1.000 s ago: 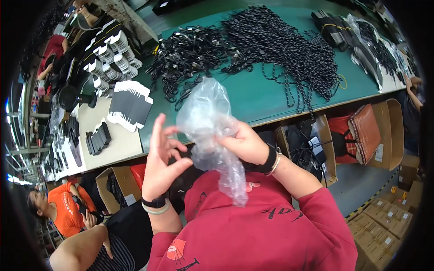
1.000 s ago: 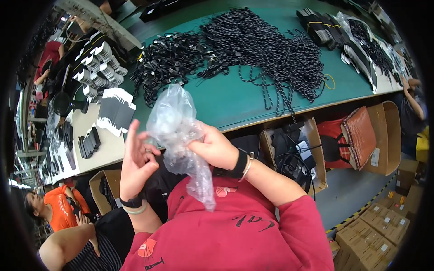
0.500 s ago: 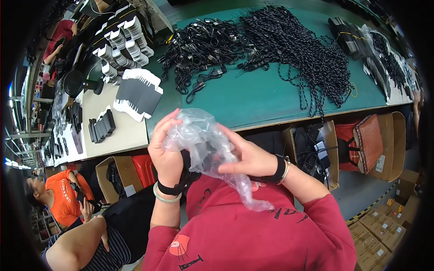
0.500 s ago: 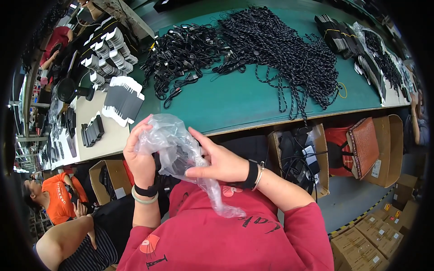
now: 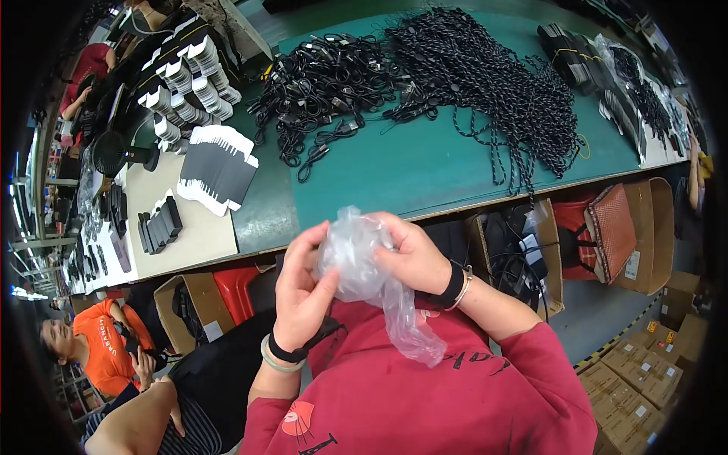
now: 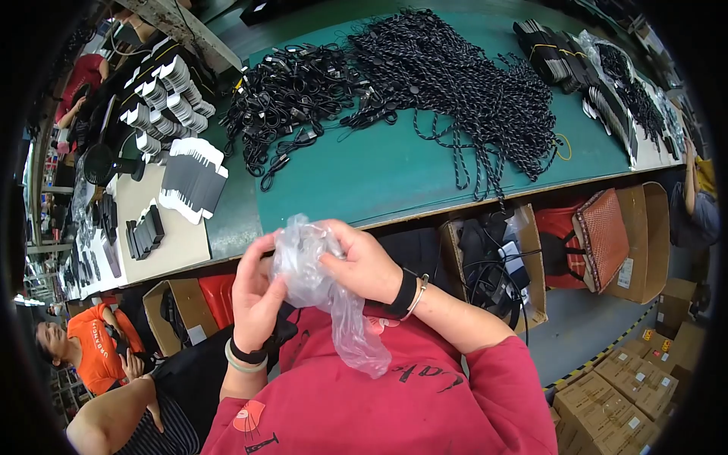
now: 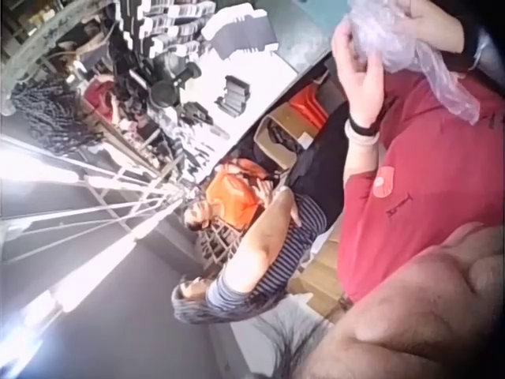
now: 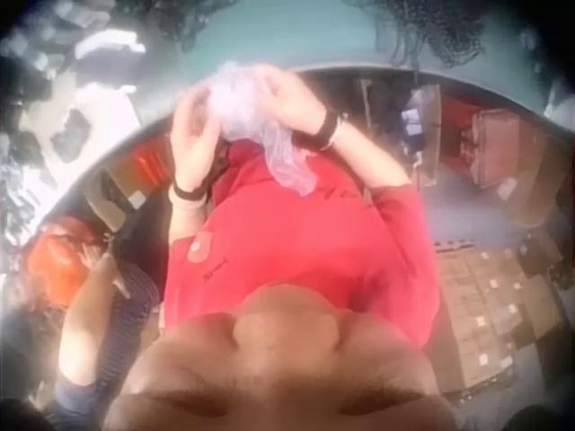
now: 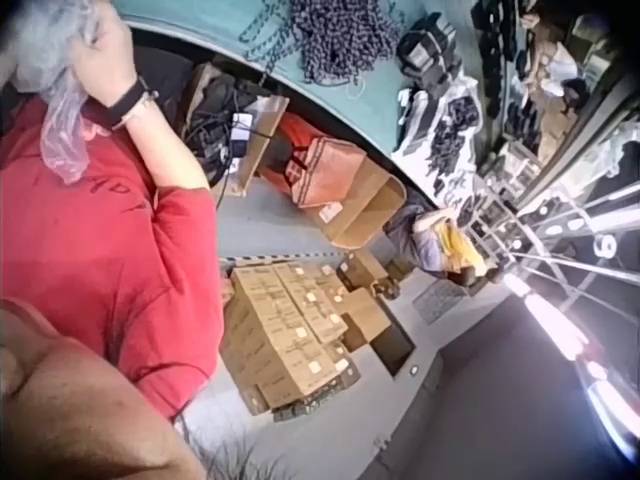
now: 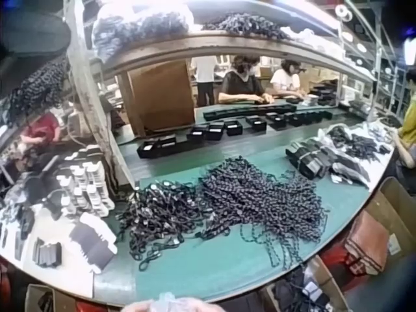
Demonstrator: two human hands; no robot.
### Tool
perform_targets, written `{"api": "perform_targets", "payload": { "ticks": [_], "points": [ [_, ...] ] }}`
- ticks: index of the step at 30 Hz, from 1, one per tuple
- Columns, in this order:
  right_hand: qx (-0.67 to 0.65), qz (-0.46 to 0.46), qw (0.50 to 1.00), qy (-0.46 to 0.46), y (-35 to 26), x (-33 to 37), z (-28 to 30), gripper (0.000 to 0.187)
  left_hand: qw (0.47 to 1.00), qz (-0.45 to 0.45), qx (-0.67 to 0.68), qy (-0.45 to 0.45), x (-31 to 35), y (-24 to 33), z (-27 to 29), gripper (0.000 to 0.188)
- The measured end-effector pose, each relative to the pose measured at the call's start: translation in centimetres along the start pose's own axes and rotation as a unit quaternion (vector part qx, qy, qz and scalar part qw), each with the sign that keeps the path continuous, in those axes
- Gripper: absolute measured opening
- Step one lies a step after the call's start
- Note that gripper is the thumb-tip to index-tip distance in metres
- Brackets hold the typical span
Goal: Packaging and assembling electronic components into plastic bags at a factory workstation.
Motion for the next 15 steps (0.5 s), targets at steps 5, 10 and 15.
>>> {"api": "perform_targets", "payload": {
  "ticks": [5,10,15],
  "points": [
    [-0.025,0.023,0.996,-0.085,-0.1,0.2,-1.3,0.052,0.973,0.145,0.177,0.025,1.2,-2.1,-0.9,0.064],
    [-0.113,-0.085,0.984,-0.109,-0.1,1.1,-1.9,0.052,0.953,0.197,0.207,0.104,2.4,-3.9,1.5,0.055],
    [-0.117,-0.173,0.967,-0.148,3.8,1.5,-1.7,0.045,0.929,0.235,0.165,0.234,3.2,-3.5,2.5,0.044]
  ]
}}
Point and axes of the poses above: each hand's wrist, its own x-axis away from the middle knuckle, its own z-axis out of the back of the hand, y = z × x, the point moved 5 cm from there along -x, towards the middle knuckle, and after that the axes turned 15 degrees about -x, right-handed, at the moved point
